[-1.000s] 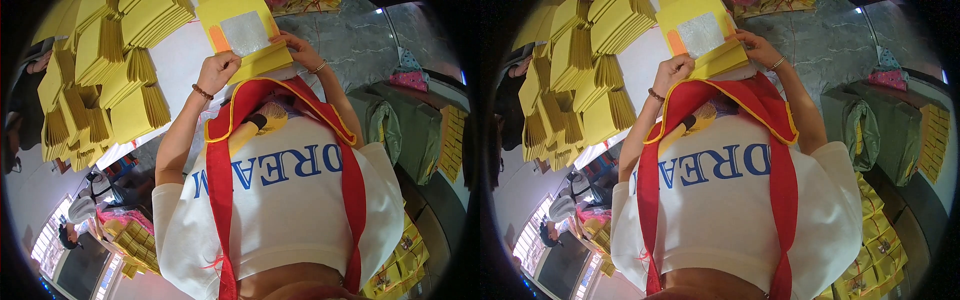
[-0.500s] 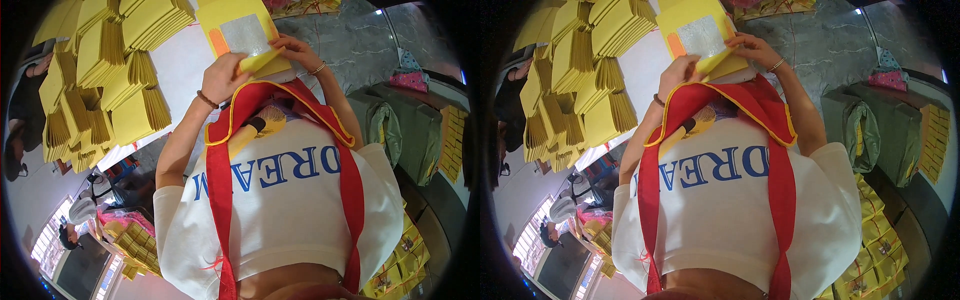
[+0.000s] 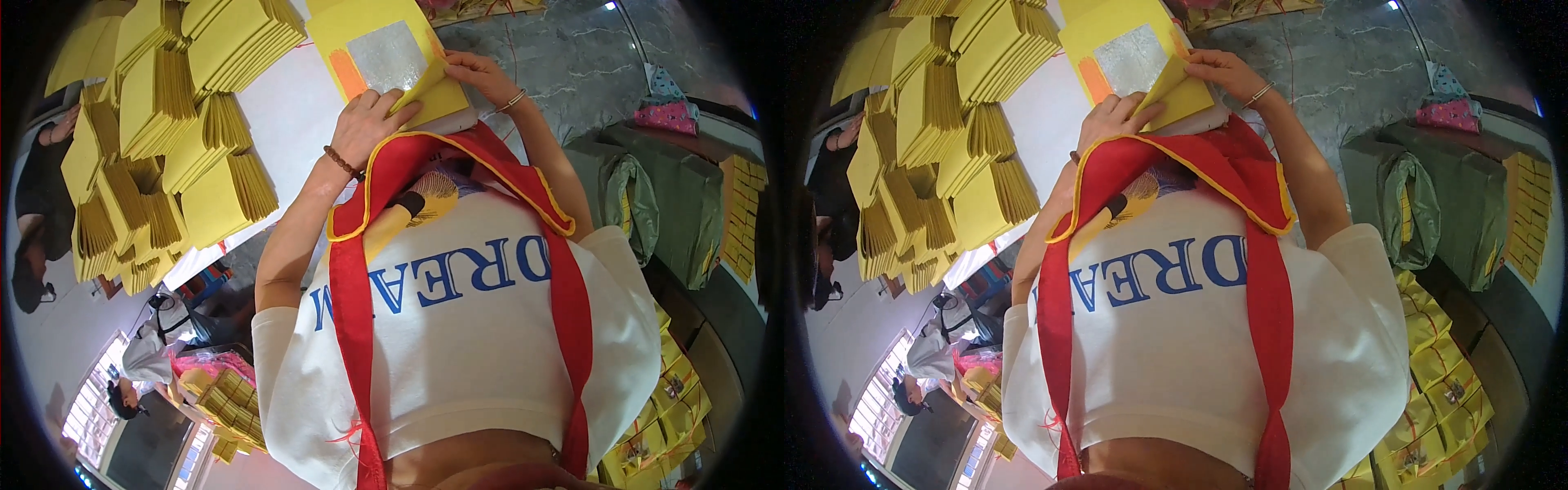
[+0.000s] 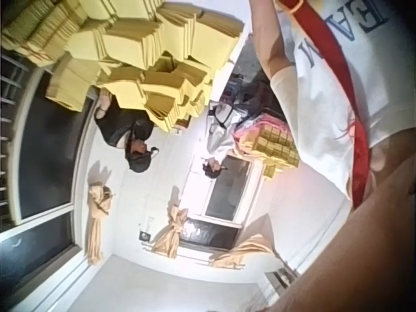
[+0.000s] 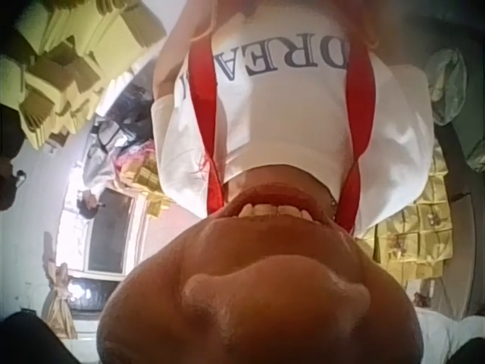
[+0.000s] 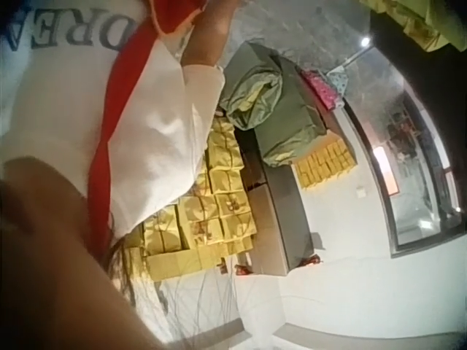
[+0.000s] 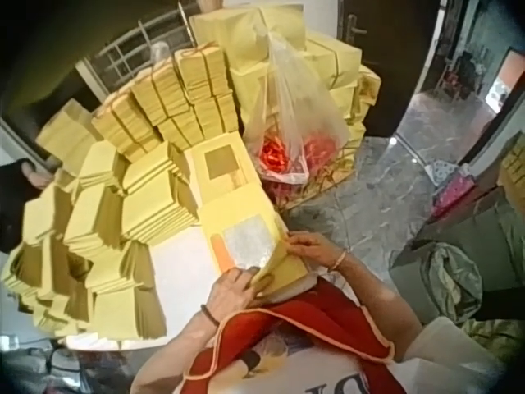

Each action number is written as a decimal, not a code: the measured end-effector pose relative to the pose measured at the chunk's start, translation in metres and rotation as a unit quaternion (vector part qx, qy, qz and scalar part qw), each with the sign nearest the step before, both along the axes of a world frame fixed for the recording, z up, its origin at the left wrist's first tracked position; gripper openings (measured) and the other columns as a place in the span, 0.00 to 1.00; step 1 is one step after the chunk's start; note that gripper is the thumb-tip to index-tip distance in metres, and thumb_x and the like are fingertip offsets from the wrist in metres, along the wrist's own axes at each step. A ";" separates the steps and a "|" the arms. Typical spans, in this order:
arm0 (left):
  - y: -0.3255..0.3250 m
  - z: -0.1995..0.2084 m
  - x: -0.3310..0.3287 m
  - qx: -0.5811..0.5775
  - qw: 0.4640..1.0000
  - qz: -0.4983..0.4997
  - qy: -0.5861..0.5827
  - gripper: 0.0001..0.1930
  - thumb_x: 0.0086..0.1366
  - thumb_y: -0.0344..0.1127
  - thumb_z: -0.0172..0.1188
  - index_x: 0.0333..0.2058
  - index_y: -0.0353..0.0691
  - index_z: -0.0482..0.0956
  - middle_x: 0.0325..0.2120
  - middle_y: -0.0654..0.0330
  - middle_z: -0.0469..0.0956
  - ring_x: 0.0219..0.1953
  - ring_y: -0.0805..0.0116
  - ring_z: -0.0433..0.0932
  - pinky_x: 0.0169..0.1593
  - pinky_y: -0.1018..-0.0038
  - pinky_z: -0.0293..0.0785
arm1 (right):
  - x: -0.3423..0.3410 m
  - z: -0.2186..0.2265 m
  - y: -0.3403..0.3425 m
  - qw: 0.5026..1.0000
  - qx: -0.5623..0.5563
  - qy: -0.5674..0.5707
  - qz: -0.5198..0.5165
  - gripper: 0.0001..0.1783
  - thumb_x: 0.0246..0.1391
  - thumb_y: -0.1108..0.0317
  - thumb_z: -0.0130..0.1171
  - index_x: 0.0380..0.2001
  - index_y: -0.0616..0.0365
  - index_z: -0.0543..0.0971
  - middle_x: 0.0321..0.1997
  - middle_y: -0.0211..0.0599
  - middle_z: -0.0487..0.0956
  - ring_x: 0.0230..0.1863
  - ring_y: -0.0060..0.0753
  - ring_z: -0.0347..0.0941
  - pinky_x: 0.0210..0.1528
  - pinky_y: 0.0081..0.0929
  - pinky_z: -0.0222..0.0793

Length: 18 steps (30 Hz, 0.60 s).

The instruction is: Folding sheets of yellow paper with silver foil centers, typically used as joss paper.

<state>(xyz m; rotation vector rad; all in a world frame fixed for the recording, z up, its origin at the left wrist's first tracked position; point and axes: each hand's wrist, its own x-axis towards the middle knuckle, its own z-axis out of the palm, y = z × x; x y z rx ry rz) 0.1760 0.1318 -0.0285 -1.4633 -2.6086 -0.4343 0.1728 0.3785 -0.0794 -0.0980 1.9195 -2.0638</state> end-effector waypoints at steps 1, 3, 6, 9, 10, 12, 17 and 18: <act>-0.001 0.000 -0.001 0.004 1.000 -0.001 0.001 0.18 0.49 0.36 0.52 0.42 0.52 0.75 0.39 0.64 0.70 0.34 0.66 0.69 0.36 0.73 0.70 | 0.000 0.000 -0.001 1.000 0.000 0.000 -0.001 0.14 0.53 0.61 0.54 0.40 0.57 0.76 0.37 0.22 0.73 0.41 0.15 0.64 0.46 0.15 0.58; -0.002 -0.002 -0.002 0.008 1.000 -0.003 0.003 0.18 0.49 0.36 0.53 0.41 0.52 0.75 0.38 0.64 0.70 0.34 0.66 0.69 0.36 0.73 0.70 | 0.002 0.000 -0.002 1.000 0.005 -0.005 -0.017 0.13 0.53 0.62 0.54 0.39 0.57 0.76 0.37 0.21 0.73 0.41 0.14 0.63 0.46 0.15 0.58; -0.005 -0.004 -0.007 0.044 0.999 -0.023 -0.003 0.17 0.48 0.36 0.54 0.41 0.52 0.75 0.37 0.64 0.71 0.33 0.66 0.70 0.35 0.73 0.71 | 0.000 -0.004 -0.001 1.000 0.006 0.003 -0.015 0.13 0.52 0.61 0.54 0.39 0.56 0.76 0.36 0.21 0.72 0.40 0.14 0.63 0.46 0.14 0.58; -0.005 -0.002 -0.009 0.051 0.998 -0.030 -0.023 0.16 0.49 0.36 0.54 0.40 0.52 0.75 0.37 0.64 0.71 0.33 0.66 0.70 0.35 0.74 0.71 | 0.001 -0.005 0.000 1.000 0.006 0.005 -0.013 0.13 0.53 0.61 0.54 0.39 0.56 0.76 0.36 0.20 0.72 0.40 0.14 0.63 0.46 0.14 0.57; -0.005 0.000 -0.009 0.053 0.998 -0.030 -0.032 0.15 0.49 0.36 0.55 0.40 0.51 0.75 0.38 0.64 0.71 0.33 0.66 0.70 0.35 0.74 0.71 | 0.001 -0.005 0.000 1.000 0.006 0.005 -0.013 0.13 0.53 0.61 0.54 0.39 0.56 0.76 0.36 0.20 0.72 0.40 0.14 0.63 0.46 0.14 0.57; -0.006 0.000 -0.009 0.054 0.997 -0.030 -0.040 0.14 0.50 0.36 0.55 0.39 0.50 0.75 0.39 0.64 0.71 0.33 0.66 0.70 0.35 0.74 0.71 | 0.000 -0.005 -0.001 1.000 -0.007 0.004 -0.010 0.13 0.53 0.62 0.54 0.39 0.56 0.76 0.36 0.21 0.72 0.39 0.14 0.62 0.46 0.14 0.57; 0.000 -0.004 -0.006 0.145 0.989 0.014 -0.033 0.10 0.49 0.29 0.57 0.34 0.42 0.73 0.36 0.61 0.73 0.31 0.65 0.73 0.33 0.73 0.72 | 0.002 -0.009 0.005 0.999 -0.039 0.003 -0.014 0.13 0.53 0.63 0.53 0.40 0.56 0.75 0.41 0.23 0.71 0.44 0.16 0.63 0.49 0.15 0.57; 0.000 -0.005 -0.007 0.145 0.989 0.015 -0.033 0.10 0.49 0.29 0.57 0.34 0.42 0.73 0.36 0.61 0.73 0.31 0.65 0.73 0.33 0.73 0.72 | 0.001 -0.006 0.004 0.998 -0.057 0.019 -0.009 0.13 0.53 0.65 0.53 0.40 0.57 0.75 0.43 0.24 0.71 0.46 0.18 0.63 0.51 0.16 0.57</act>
